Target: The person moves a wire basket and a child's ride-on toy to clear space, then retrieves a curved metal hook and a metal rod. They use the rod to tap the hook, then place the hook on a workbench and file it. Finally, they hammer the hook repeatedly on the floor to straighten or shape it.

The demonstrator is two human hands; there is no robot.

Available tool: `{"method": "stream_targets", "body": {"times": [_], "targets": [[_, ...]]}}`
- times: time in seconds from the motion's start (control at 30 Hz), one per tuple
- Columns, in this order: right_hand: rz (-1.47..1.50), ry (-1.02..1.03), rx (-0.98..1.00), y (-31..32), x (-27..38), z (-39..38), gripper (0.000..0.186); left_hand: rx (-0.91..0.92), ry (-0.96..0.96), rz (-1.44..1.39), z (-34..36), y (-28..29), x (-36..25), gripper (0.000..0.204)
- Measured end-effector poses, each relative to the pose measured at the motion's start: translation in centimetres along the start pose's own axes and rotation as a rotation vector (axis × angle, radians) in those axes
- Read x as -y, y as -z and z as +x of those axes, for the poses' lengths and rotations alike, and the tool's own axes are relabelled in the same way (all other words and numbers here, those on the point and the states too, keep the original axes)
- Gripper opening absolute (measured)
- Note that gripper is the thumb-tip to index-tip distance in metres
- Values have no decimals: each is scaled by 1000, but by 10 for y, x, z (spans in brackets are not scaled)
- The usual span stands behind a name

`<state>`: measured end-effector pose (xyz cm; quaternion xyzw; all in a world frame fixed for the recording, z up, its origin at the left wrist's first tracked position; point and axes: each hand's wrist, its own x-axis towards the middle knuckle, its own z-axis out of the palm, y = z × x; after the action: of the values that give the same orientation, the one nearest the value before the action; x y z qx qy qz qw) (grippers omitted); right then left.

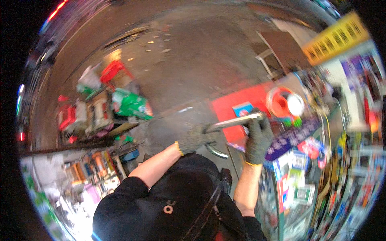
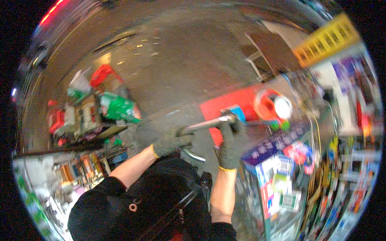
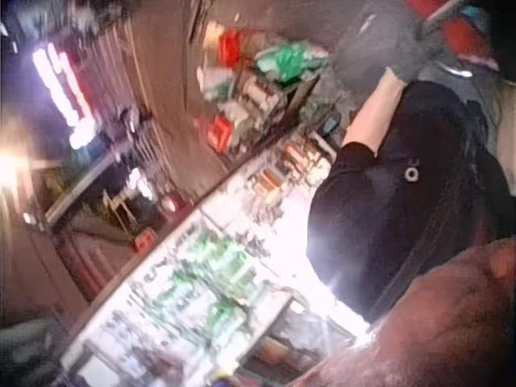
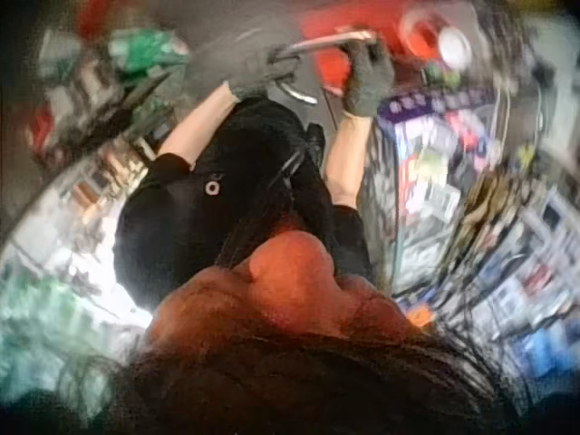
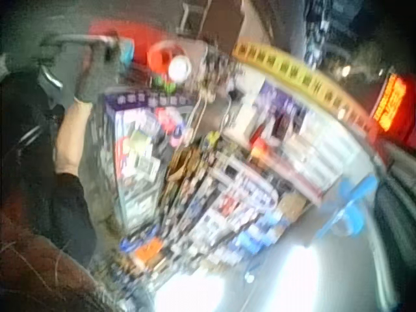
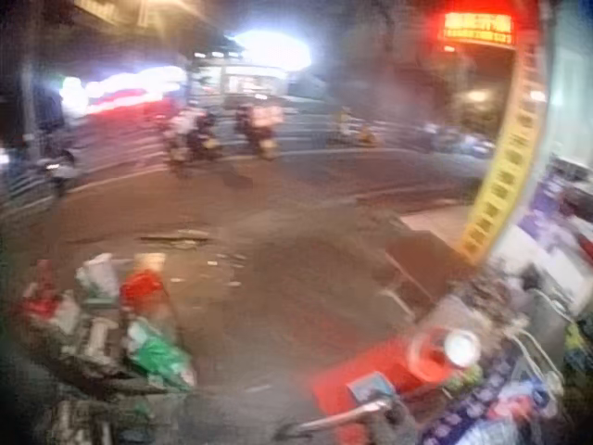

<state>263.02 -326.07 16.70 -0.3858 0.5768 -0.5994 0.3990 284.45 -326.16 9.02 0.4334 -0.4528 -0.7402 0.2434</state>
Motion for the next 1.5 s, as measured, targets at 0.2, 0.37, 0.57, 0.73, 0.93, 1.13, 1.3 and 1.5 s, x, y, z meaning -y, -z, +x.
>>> {"method": "stream_targets", "body": {"times": [0.2, 0.37, 0.57, 0.73, 0.93, 1.13, 1.3, 1.5], "targets": [[-5, -61, 161, -97, -26, 62, 28, -403, -104, -359, 10, 94, -33, 34], [-86, 77, 494, -184, 3, 101, 25, -748, -88, -190, 8, 177, -21, 41], [189, 566, 1292, -268, 81, 156, 21, -944, -215, -96, 38, 253, 20, 25], [663, 404, 1675, -339, 107, 220, 21, -1216, -174, -143, 75, 323, -6, 25], [828, 201, 1890, -443, 108, 304, 21, -1310, -252, -462, 101, 386, -62, 24], [892, 15, 2106, -580, 75, 351, 22, -1274, -323, -912, 118, 491, -89, 30], [186, 236, 1969, -725, -38, 400, 22, -1445, -372, -864, 137, 621, -93, 27], [-508, -45, 1291, -825, -252, 510, 20, -1477, -400, -938, 152, 812, -135, 30]]}}
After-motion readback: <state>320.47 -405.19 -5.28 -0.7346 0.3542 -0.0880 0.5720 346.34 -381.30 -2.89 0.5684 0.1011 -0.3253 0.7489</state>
